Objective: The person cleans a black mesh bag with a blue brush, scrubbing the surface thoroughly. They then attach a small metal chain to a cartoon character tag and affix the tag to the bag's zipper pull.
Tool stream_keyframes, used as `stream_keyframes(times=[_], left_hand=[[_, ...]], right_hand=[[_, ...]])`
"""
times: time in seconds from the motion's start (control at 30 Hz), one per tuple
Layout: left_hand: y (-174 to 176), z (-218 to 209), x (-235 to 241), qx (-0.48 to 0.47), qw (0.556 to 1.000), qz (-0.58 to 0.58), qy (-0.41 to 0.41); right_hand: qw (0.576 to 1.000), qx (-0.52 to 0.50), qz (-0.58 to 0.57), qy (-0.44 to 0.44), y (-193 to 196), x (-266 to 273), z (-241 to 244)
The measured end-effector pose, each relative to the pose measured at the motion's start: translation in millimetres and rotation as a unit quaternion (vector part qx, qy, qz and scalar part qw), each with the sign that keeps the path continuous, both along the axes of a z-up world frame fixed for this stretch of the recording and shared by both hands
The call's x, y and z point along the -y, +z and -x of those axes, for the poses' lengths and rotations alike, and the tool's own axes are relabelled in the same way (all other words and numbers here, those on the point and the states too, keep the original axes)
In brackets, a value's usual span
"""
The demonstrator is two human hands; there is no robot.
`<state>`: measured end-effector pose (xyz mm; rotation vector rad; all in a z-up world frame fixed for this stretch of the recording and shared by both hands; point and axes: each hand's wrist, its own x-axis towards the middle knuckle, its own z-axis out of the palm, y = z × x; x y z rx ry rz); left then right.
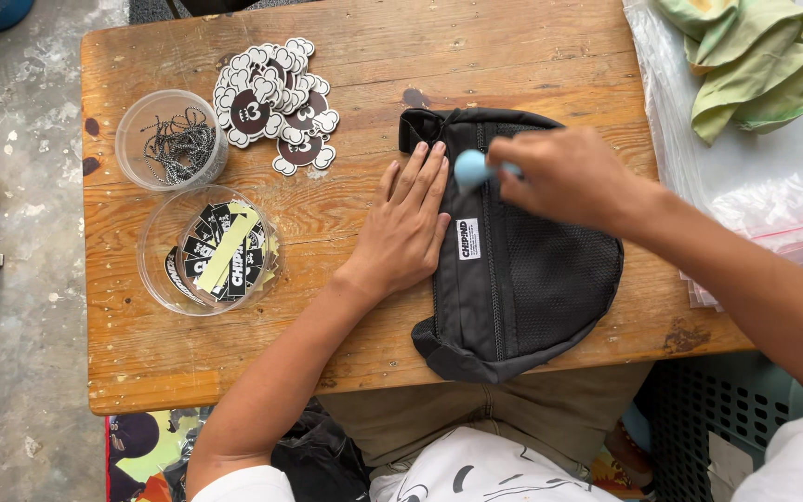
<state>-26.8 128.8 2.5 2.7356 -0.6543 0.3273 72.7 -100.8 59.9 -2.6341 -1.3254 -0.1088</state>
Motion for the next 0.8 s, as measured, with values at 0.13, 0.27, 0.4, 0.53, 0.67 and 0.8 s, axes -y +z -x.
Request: stream_keyframes(times=[0.13, 0.27, 0.4, 0.53, 0.67, 0.8], left_hand=[[7.2, 1.0, 0.9, -0.012, 0.999, -0.044, 0.019], [0.2, -1.1, 0.4, -0.017, 0.999, -0.039, 0.021], [6.4, 0.4, 0.2, -0.009, 0.999, -0.046, 0.021], [6.7, 1.3, 0.5, -0.004, 0.998, -0.054, 0.025], [8.4, 1.1, -0.1, -0.009, 1.000, -0.024, 0.018], [11.8, -0.2, -0.6, 0.035, 0.999, 0.019, -0.011]], right_hand=[[0.994, 0.106, -0.011, -0.026, -0.6, -10.9, -30.5], [0.992, -0.092, -0.082, -0.038, 9.4, -24.7, -31.4], [0.992, 0.125, 0.003, -0.015, -6.7, -17.0, -55.1], [0.996, 0.050, -0.044, -0.057, 6.7, 1.5, -33.3], [0.994, -0.034, 0.027, -0.098, 24.9, 37.0, 11.7], [0.943, -0.171, 0.244, -0.148, 37.3, 75.0, 58.9]])
